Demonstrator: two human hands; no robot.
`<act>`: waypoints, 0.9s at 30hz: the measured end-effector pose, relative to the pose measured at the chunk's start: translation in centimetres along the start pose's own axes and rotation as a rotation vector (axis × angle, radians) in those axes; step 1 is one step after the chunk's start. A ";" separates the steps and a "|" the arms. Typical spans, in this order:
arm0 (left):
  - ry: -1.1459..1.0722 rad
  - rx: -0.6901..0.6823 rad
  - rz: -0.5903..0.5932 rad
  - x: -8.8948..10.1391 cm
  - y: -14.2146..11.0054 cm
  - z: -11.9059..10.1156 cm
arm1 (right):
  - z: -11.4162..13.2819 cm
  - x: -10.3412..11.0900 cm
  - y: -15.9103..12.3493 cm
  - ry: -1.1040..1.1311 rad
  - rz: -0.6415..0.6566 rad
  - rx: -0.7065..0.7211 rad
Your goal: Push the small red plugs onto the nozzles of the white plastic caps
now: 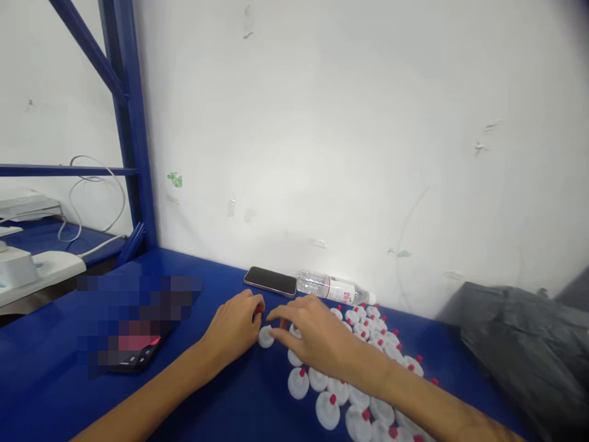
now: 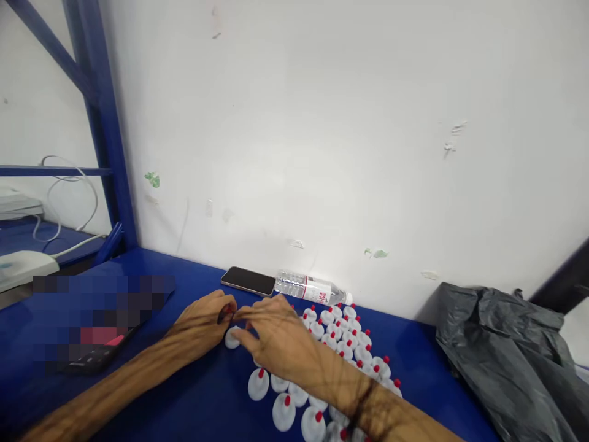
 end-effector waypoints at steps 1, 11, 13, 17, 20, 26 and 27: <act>-0.004 -0.002 0.007 0.0 0.0 -0.1 | -0.2 0.6 -0.7 -0.041 -0.030 -0.011; -0.034 -0.009 -0.027 0.6 -0.1 -0.4 | -0.8 0.4 -6.7 -0.053 -0.112 -0.008; -0.054 -0.022 -0.097 1.8 -0.3 -0.6 | -1.0 -0.4 -6.6 -0.016 -0.090 -0.016; -0.130 -0.150 -0.266 5.1 -1.3 -1.9 | -1.3 0.0 -6.7 0.070 -0.110 -0.031; -0.181 -0.328 -0.316 6.2 -3.2 -4.3 | -1.6 1.4 -6.9 0.125 -0.148 -0.063; -0.192 -0.561 -0.326 4.6 -7.5 -9.3 | -1.3 3.0 -6.5 0.075 -0.214 -0.025; -0.193 -0.556 -0.319 4.1 -7.6 -9.6 | -1.0 3.2 -6.5 0.047 -0.230 0.004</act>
Point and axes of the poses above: each hand's wrist, its own y-axis towards the middle knuckle, its own x-axis out of the back of the hand, z = x × y, the point moved 10 cm from there along y, towards the middle knuckle, and after that the axes turned 4 degrees about y, right-handed, at the moved point
